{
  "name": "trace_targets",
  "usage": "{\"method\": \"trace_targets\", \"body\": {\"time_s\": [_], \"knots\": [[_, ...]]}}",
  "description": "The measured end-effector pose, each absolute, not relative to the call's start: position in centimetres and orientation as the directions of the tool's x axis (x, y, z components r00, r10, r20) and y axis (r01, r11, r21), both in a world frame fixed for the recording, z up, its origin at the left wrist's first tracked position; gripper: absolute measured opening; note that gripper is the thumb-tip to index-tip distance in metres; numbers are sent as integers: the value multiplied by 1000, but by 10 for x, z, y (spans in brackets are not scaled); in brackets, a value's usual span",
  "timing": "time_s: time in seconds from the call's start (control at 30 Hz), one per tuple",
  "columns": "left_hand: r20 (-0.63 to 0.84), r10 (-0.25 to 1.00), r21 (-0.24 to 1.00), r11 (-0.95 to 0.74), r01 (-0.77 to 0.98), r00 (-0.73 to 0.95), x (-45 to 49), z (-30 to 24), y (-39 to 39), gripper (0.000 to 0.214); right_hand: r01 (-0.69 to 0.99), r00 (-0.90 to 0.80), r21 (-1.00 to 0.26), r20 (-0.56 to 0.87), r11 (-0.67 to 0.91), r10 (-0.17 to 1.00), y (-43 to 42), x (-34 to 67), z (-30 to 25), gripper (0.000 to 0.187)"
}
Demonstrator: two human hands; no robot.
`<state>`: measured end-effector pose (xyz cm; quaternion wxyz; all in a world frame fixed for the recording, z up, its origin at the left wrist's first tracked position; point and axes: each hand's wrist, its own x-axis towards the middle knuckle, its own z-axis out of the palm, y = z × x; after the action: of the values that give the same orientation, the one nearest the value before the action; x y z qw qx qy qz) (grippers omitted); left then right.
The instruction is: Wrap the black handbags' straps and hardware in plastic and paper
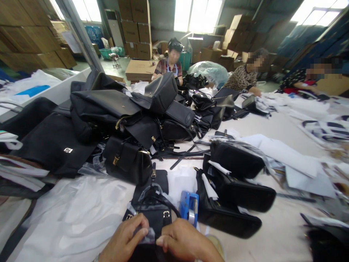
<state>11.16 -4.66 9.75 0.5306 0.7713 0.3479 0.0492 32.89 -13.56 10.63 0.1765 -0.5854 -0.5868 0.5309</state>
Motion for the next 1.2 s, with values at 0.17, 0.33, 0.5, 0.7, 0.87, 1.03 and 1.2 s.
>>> {"method": "trace_targets", "body": {"time_s": [0.17, 0.33, 0.5, 0.7, 0.87, 1.03, 1.2], "knots": [[-331, 574, 845, -173, 505, 749, 111, 90, -51, 28, 473, -343, -854, -407, -219, 847, -118, 314, 97, 26], [-363, 584, 795, -213, 568, 726, 104, 84, -50, 28, 421, -263, -878, -356, -226, 897, -116, 303, 84, 13], [-349, 660, 760, -217, 613, 665, 100, 83, -47, 26, 341, -62, -890, -344, -304, 937, -126, 311, 82, 10], [-312, 659, 765, -253, 592, 684, 109, 77, -54, 25, 124, -59, -897, -433, -424, 900, -127, 282, 68, 2], [-292, 697, 739, -270, 618, 655, 99, 72, -51, 24, -13, -33, -884, -467, -467, 884, -130, 266, 53, 18], [-287, 734, 720, -259, 644, 616, 94, 74, -48, 25, 25, 25, -861, -508, -508, 861, -140, 275, 51, 5], [-279, 692, 714, -313, 626, 666, 103, 72, -50, 27, -57, -70, -892, -445, -449, 893, -135, 266, 62, 9]]}}
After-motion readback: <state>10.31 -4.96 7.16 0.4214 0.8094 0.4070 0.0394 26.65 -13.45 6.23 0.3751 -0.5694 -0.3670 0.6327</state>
